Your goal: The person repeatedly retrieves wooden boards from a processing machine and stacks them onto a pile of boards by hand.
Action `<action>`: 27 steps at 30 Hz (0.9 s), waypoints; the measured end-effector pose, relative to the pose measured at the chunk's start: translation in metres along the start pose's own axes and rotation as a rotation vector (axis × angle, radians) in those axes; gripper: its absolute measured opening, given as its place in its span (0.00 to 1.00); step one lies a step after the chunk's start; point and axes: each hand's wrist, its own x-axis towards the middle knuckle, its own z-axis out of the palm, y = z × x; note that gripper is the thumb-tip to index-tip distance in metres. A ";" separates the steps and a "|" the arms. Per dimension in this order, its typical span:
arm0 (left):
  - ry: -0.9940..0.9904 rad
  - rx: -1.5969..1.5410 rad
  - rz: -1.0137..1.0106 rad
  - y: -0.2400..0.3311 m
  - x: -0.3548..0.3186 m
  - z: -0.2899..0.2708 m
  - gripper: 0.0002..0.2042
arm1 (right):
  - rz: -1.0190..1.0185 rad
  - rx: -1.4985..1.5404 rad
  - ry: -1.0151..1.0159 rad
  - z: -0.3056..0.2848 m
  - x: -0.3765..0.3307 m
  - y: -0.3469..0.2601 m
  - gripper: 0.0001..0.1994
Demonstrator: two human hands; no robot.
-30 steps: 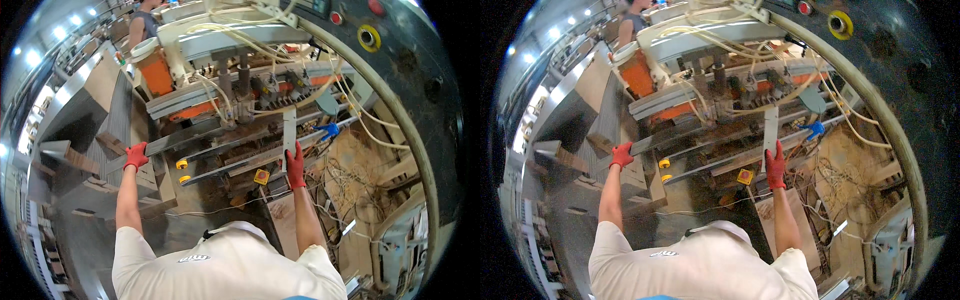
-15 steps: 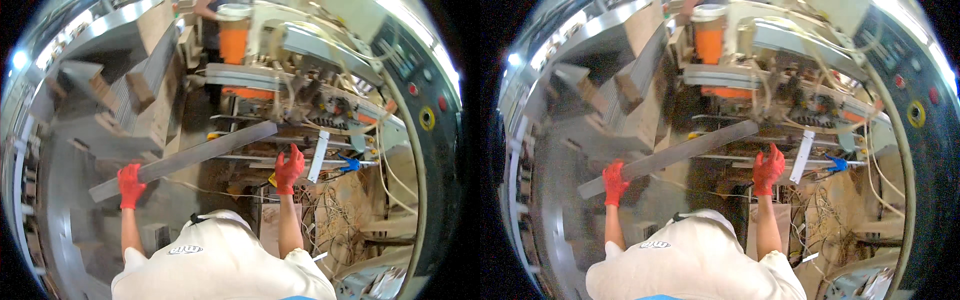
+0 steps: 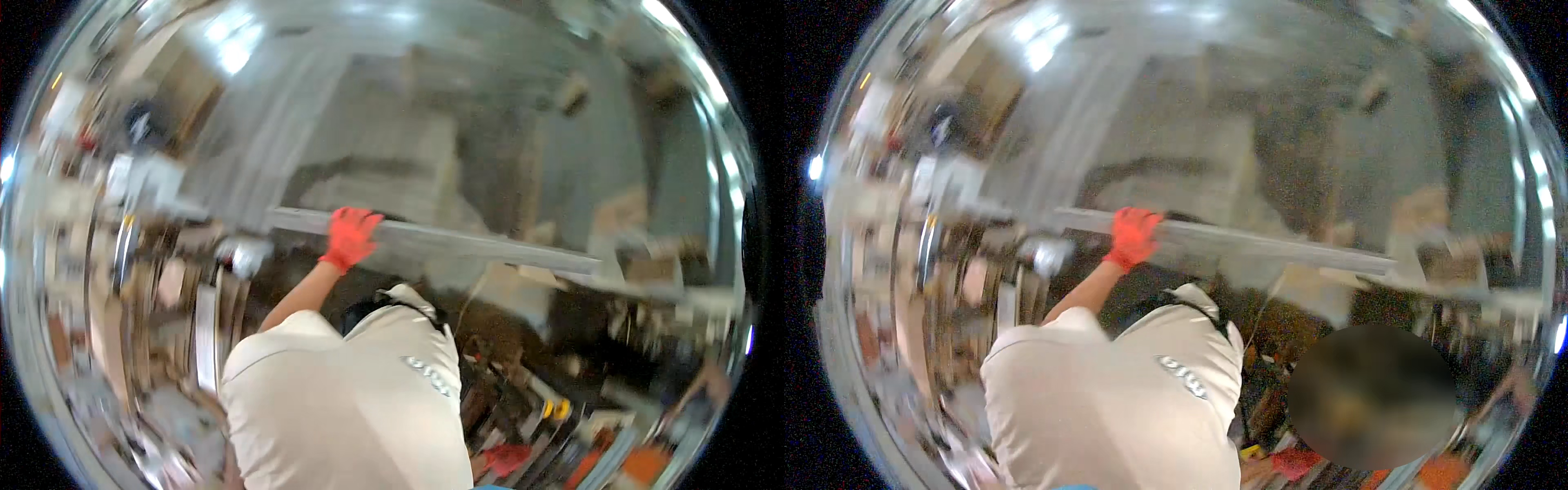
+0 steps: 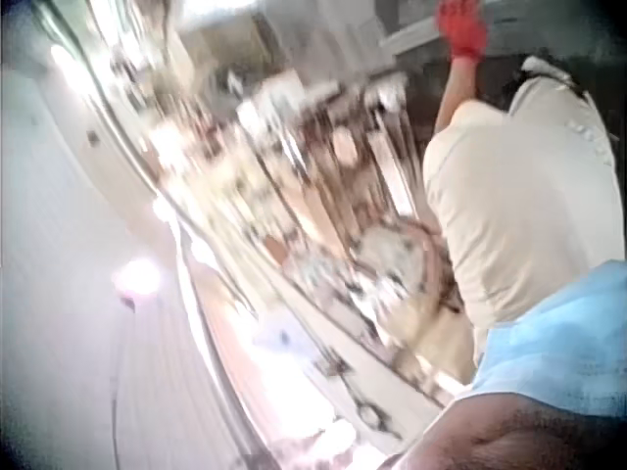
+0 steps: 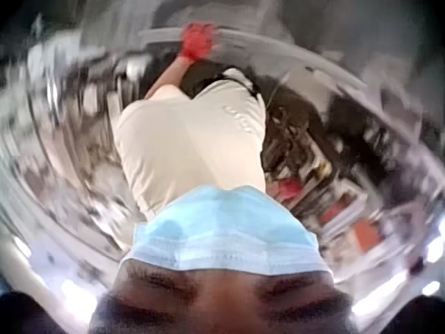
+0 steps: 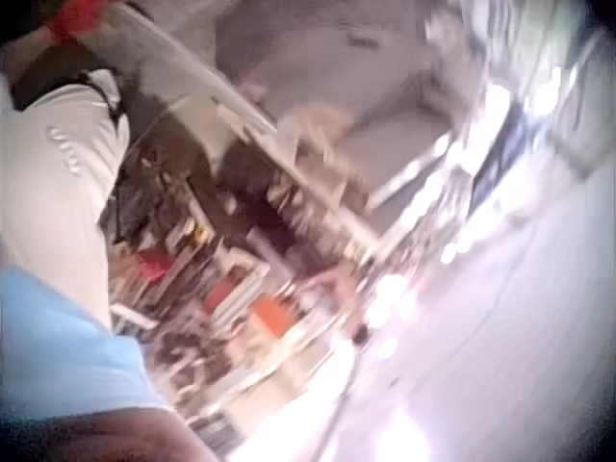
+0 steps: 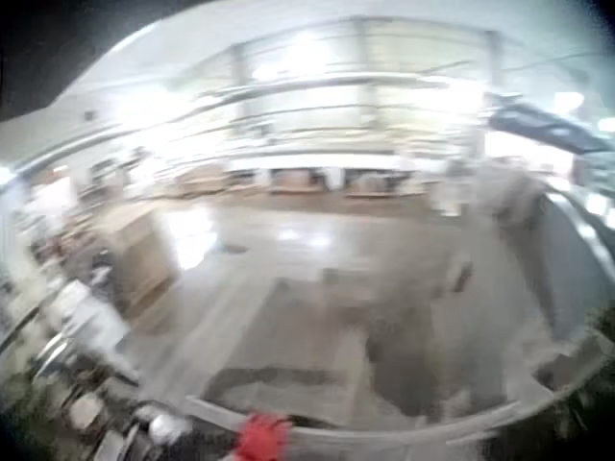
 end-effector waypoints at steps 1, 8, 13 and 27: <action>0.019 0.038 -0.136 -0.023 -0.026 -0.016 0.32 | -0.100 0.031 -0.009 0.006 0.000 -0.060 0.15; -0.061 -0.064 -0.832 -0.049 -0.115 0.002 0.33 | -0.217 0.028 -0.092 -0.028 -0.029 -0.170 0.15; -0.052 -0.050 -1.199 -0.083 -0.081 0.027 0.32 | -0.171 -0.002 -0.099 -0.060 -0.038 -0.179 0.15; -0.197 0.076 -1.382 -0.253 0.001 0.085 0.27 | -0.147 -0.073 -0.126 -0.107 -0.060 -0.193 0.15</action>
